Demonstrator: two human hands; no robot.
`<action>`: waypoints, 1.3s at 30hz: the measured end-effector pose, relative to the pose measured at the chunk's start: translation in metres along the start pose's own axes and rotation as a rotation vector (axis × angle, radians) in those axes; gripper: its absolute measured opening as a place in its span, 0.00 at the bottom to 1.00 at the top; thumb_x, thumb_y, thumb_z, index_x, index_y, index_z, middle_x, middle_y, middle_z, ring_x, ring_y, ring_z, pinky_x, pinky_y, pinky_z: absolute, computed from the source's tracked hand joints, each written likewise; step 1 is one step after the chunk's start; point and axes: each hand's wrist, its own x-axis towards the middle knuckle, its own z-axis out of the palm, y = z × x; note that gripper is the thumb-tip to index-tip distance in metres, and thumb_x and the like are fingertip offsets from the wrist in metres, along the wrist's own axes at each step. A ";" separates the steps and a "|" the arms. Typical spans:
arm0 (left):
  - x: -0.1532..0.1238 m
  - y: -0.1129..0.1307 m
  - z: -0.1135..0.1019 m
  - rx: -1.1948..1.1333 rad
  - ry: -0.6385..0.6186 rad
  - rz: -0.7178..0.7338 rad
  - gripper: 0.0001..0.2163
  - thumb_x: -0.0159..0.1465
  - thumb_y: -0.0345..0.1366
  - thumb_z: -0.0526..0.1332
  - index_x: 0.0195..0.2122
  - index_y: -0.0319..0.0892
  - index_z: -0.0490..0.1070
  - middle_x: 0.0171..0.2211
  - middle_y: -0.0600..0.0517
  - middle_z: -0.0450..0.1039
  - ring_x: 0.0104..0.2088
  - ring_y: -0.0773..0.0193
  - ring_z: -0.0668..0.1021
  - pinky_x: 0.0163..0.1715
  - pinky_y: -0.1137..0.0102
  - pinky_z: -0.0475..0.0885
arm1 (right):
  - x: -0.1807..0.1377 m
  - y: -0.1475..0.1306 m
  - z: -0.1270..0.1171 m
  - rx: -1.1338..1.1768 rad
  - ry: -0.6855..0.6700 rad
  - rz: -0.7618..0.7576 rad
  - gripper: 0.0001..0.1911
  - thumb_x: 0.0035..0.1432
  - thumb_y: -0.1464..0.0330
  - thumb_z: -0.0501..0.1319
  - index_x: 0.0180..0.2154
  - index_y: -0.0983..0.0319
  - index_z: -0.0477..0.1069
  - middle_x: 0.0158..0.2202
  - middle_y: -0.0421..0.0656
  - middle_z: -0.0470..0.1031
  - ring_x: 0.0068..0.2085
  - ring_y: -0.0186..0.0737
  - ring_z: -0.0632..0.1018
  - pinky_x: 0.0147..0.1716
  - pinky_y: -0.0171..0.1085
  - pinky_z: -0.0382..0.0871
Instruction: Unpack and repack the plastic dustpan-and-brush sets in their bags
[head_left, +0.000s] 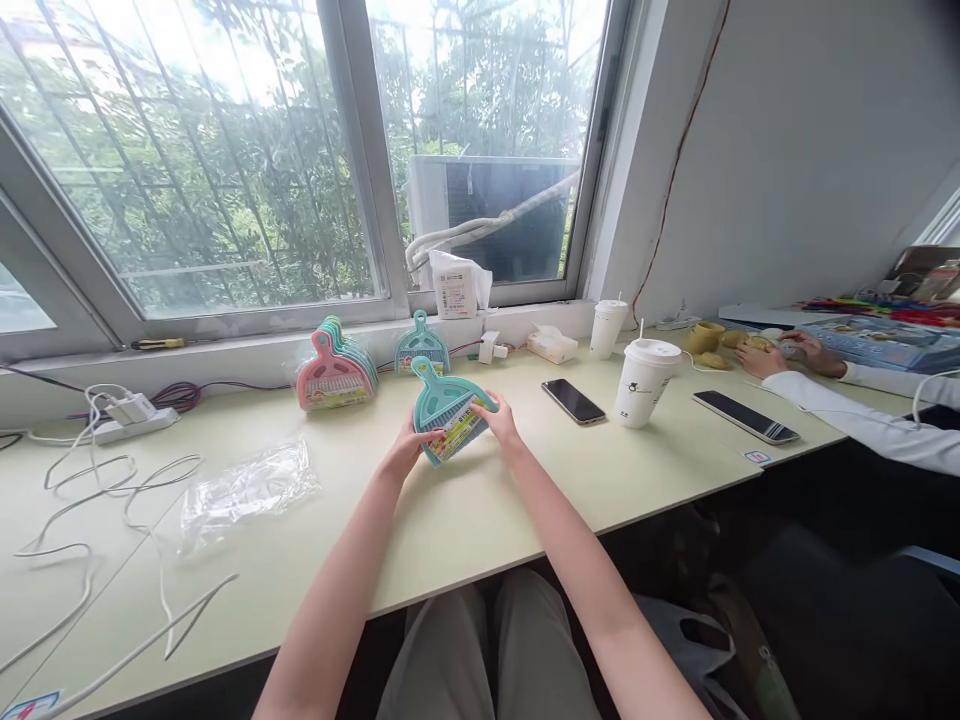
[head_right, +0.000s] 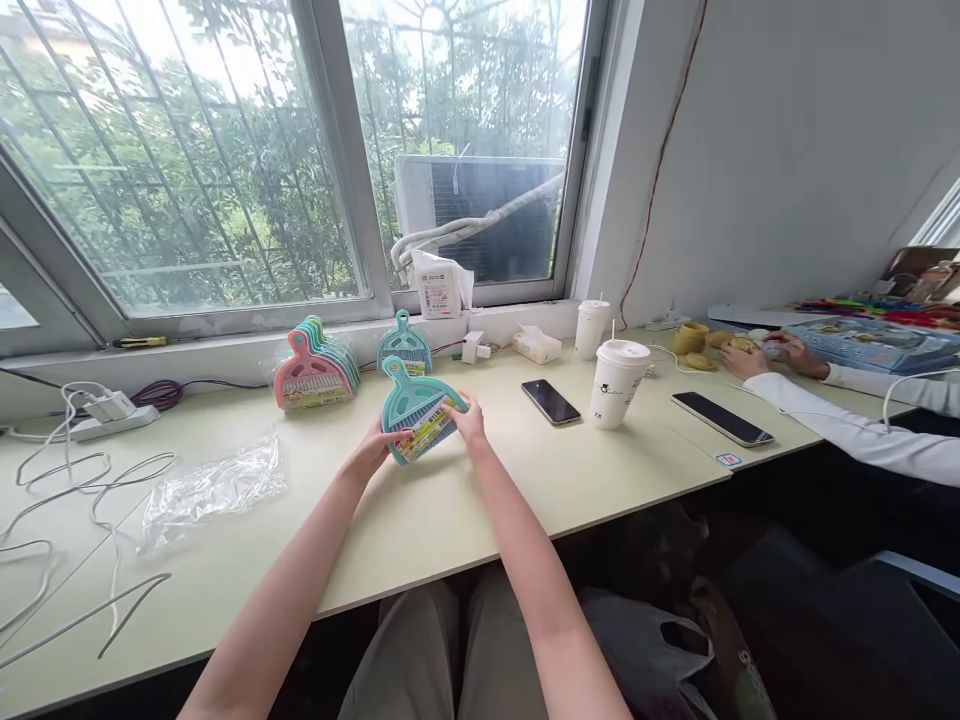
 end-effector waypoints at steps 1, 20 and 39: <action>0.000 0.001 0.000 -0.009 -0.007 0.000 0.37 0.44 0.33 0.74 0.57 0.46 0.65 0.51 0.45 0.74 0.55 0.44 0.72 0.54 0.55 0.69 | 0.001 0.003 0.000 0.043 -0.053 0.032 0.25 0.38 0.61 0.71 0.40 0.62 0.73 0.43 0.47 0.78 0.43 0.43 0.77 0.42 0.38 0.70; -0.001 0.001 -0.007 0.014 0.139 -0.052 0.33 0.44 0.37 0.73 0.53 0.46 0.68 0.45 0.46 0.78 0.50 0.43 0.77 0.49 0.54 0.73 | -0.003 -0.006 0.001 0.177 -0.180 0.094 0.26 0.31 0.65 0.73 0.38 0.61 0.74 0.34 0.42 0.78 0.38 0.43 0.77 0.37 0.39 0.70; 0.004 0.003 -0.007 -0.050 0.177 -0.032 0.34 0.46 0.35 0.72 0.55 0.45 0.65 0.45 0.46 0.78 0.50 0.45 0.77 0.52 0.53 0.73 | 0.002 0.004 -0.007 0.239 0.104 0.289 0.08 0.42 0.64 0.68 0.27 0.58 0.73 0.28 0.41 0.76 0.30 0.38 0.77 0.32 0.36 0.70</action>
